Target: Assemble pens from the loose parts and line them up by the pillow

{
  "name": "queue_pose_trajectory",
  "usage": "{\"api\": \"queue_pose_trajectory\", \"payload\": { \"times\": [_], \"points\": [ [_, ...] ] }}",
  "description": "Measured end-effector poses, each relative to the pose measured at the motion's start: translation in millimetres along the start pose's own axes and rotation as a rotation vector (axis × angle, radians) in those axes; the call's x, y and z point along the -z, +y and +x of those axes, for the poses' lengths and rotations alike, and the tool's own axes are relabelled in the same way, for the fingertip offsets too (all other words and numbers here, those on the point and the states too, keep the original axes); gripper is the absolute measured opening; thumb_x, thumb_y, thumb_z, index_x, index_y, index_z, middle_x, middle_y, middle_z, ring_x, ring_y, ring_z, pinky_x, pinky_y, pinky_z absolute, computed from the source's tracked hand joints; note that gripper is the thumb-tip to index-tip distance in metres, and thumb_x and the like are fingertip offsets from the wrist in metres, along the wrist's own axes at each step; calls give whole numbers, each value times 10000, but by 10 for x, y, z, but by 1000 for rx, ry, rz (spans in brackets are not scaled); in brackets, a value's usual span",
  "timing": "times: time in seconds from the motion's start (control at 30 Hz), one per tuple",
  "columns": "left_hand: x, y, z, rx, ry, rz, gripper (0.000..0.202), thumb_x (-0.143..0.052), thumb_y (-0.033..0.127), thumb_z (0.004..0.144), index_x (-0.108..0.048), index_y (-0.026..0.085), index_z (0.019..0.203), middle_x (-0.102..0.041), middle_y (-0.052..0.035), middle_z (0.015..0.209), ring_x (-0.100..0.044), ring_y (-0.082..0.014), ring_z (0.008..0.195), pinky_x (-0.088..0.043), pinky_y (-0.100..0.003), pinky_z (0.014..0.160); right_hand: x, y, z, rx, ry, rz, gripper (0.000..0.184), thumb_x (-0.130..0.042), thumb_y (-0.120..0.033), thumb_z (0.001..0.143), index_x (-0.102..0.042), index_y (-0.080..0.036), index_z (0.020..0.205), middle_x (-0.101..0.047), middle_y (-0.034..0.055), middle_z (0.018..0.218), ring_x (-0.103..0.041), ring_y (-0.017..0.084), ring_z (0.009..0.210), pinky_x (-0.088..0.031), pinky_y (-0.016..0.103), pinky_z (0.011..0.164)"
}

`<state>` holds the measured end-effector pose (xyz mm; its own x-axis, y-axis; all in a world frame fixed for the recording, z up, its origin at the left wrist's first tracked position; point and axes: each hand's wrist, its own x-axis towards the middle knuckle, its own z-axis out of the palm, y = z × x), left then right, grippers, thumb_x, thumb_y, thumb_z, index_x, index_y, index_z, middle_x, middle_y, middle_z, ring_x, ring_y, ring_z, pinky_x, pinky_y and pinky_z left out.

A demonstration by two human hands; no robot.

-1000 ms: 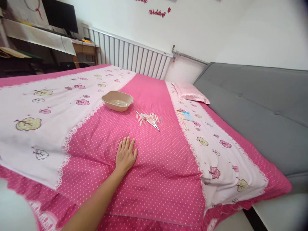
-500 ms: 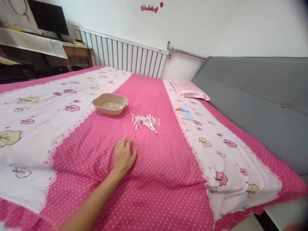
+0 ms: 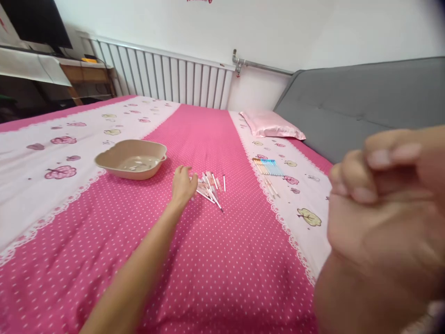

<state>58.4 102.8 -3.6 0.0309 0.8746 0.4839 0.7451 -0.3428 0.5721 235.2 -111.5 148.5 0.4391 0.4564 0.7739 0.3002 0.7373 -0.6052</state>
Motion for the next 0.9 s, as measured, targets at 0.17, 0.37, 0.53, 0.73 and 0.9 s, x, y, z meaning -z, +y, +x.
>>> {"api": "queue_pose_trajectory", "payload": {
  "times": [0.17, 0.37, 0.53, 0.73, 0.9],
  "points": [
    [-225, 77, 391, 22, 69, -79, 331, -438, 247, 816, -631, 97, 1039, -645, -121, 1051, -590, -233, 1020, -443, -395, 949, -549, 508, 302, -7, 40, 80, 116, -568, -150, 795, -571, -205, 692, -466, -42, 647, -364, 64, 463, -278, 253, 442],
    [-356, -134, 333, 75, 111, -82, 314, -468, 257, 793, -651, 106, 998, -642, -113, 1018, -633, -176, 764, -496, -342, 808, -552, 1411, 98, -233, -108, -150, 71, -629, -263, 790, -598, -220, 836, -559, -35, 768, -464, 74, 522, -378, 231, 478],
    [-250, -165, 309, 72, 59, -11, 315, -472, 281, 800, -671, 135, 996, -674, -91, 992, -636, -186, 781, -477, -330, 816, -538, 2065, -155, -454, -472, -668, 124, -611, -183, 779, -625, -180, 903, -653, 19, 841, -551, 118, 597, -439, 272, 573],
    [-35, -133, 328, 195, -160, 142, 336, -470, 299, 801, -677, 175, 1035, -711, -94, 966, -655, -237, 866, -470, -343, 824, -619, 2221, -365, -614, -988, -880, 151, -682, -242, 737, -638, -196, 875, -683, 26, 826, -624, 186, 758, -414, 265, 607],
    [150, -274, 326, 362, -322, 453, 384, -389, 291, 822, -657, 170, 1069, -679, -172, 1084, -615, -352, 1027, -466, -428, 816, -699, 2216, -492, -612, -1158, -1049, 336, -753, -349, 665, -587, -188, 909, -666, 50, 817, -624, 229, 726, -339, 275, 541]
  ]
}}
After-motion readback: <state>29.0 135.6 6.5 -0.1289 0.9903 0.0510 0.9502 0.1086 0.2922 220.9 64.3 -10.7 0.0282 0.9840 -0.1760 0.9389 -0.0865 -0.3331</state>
